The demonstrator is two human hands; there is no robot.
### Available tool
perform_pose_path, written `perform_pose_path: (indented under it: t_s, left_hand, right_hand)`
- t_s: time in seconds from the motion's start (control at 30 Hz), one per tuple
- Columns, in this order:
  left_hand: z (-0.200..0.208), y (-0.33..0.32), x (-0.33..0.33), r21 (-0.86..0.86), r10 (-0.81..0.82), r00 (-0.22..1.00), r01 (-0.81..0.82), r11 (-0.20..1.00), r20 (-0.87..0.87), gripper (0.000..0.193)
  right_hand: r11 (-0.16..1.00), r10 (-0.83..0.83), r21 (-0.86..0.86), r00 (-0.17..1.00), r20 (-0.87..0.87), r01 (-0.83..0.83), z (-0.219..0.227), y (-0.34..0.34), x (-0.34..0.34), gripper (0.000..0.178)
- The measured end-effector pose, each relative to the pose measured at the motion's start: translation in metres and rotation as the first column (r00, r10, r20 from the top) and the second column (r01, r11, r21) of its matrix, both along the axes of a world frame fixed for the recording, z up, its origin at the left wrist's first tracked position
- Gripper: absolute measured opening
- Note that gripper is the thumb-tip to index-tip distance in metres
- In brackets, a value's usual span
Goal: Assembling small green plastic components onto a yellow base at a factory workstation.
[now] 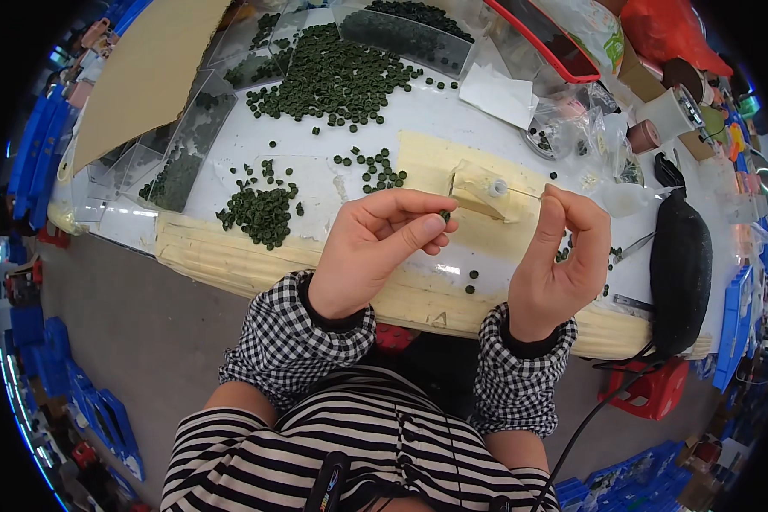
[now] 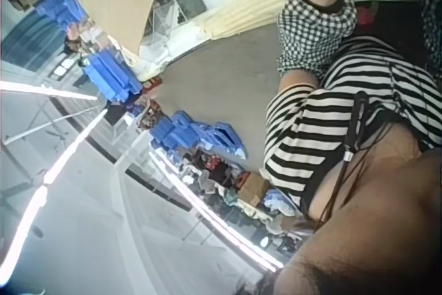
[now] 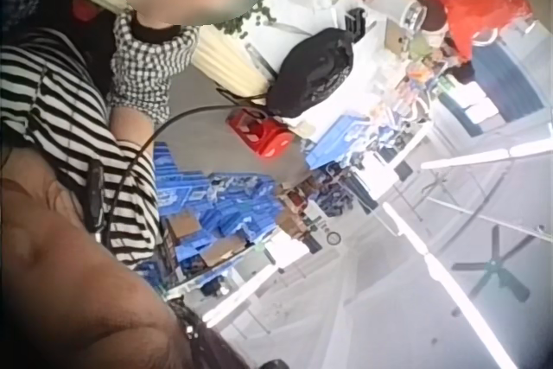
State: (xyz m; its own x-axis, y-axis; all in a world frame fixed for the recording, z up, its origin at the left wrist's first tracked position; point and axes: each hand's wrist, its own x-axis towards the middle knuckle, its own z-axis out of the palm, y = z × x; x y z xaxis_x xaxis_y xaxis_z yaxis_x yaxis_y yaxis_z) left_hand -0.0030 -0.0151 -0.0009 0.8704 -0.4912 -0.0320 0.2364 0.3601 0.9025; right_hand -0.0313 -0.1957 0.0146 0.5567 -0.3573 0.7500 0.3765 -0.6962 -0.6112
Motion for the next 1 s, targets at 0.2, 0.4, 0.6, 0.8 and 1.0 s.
perform_pose_path:
  t_s: [0.2, 0.4, 0.6, 0.8, 1.0]
  left_hand:
    - [0.003, -0.005, -0.006, 0.033, 0.17, 0.974, -0.177, 0.984, 0.15, 0.027]
    - [-0.001, -0.003, -0.006, -0.013, 0.203, 0.966, -0.203, 0.979, 0.161, 0.022]
    - [0.001, -0.003, -0.006, -0.038, 0.199, 0.972, -0.196, 0.98, 0.124, 0.021]
    - [-0.001, -0.003, -0.007, -0.016, 0.25, 0.948, -0.252, 0.968, 0.198, 0.019]
    - [-0.002, -0.003, -0.009, -0.077, 0.289, 0.931, -0.279, 0.957, 0.221, 0.021]
  right_hand:
    - [0.973, -0.098, -0.215, 0.992, -0.079, 0.079, 0.001, -0.003, 0.007, 0.014]
    - [0.978, -0.099, -0.192, 0.993, -0.062, 0.085, 0.0, -0.001, 0.006, 0.015]
    - [0.941, -0.089, -0.337, 0.979, -0.181, 0.024, 0.0, -0.003, 0.008, 0.02]
    - [0.986, 0.058, -0.157, 0.997, -0.049, -0.064, 0.004, 0.003, -0.002, 0.024]
    - [0.884, 0.452, -0.019, 0.865, -0.217, -0.467, 0.009, 0.013, -0.004, 0.028]
